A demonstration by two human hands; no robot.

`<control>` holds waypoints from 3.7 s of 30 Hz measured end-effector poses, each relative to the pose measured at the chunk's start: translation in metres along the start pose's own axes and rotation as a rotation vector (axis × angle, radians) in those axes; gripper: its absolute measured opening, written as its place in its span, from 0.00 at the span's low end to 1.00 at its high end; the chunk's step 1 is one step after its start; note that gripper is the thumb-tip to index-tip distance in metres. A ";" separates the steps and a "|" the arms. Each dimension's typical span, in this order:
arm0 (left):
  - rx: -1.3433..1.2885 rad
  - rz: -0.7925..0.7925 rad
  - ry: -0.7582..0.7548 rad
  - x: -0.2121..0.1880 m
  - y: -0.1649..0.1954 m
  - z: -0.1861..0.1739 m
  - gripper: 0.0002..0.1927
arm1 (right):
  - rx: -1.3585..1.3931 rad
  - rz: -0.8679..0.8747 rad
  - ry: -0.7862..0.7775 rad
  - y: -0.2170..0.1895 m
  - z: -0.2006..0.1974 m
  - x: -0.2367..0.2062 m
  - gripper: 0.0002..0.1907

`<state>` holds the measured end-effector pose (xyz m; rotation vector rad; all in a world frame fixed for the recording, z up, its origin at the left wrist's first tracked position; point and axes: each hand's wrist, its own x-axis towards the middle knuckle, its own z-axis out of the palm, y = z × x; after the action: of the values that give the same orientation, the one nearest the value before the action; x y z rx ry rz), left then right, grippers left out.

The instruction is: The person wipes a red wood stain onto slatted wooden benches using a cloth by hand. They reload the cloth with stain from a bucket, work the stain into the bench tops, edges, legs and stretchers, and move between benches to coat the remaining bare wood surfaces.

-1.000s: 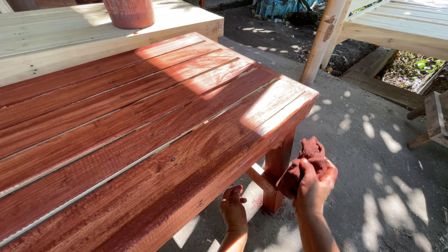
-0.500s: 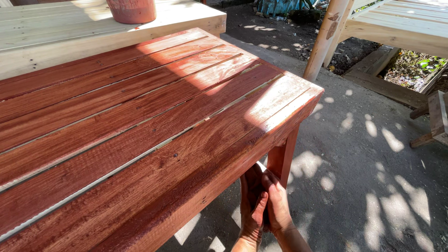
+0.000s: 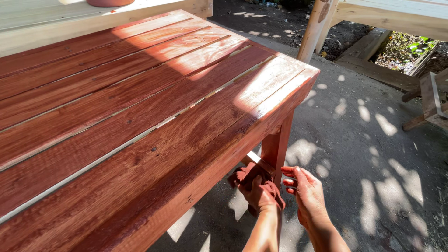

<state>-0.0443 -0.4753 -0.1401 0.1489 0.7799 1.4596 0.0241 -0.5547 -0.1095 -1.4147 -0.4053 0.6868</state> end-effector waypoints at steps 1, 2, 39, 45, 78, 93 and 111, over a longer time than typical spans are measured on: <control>0.001 0.001 -0.019 0.002 -0.006 0.007 0.36 | 0.009 0.023 0.004 0.000 -0.003 -0.002 0.19; -0.004 0.002 -0.034 0.006 -0.009 0.015 0.36 | 0.018 0.045 0.010 0.000 -0.006 -0.003 0.18; -0.046 -0.298 -0.499 -0.118 0.036 0.062 0.23 | 0.078 0.045 -0.353 -0.112 -0.026 -0.016 0.37; 0.541 0.411 -0.704 -0.140 0.056 0.119 0.24 | 0.301 -0.181 -0.185 -0.143 -0.001 -0.039 0.37; 1.136 0.462 -0.451 -0.131 0.414 0.164 0.12 | 0.901 0.325 0.363 -0.139 0.226 -0.246 0.16; 1.698 0.190 -0.679 -0.124 0.422 0.155 0.15 | 0.705 0.011 0.195 -0.240 0.139 -0.064 0.08; 1.656 0.084 -0.920 -0.102 0.545 0.078 0.20 | 0.727 0.324 0.591 -0.171 0.276 -0.339 0.11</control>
<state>-0.4441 -0.4597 0.2510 1.9335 0.9703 0.3213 -0.3711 -0.5683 0.1428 -0.9155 0.5114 0.5539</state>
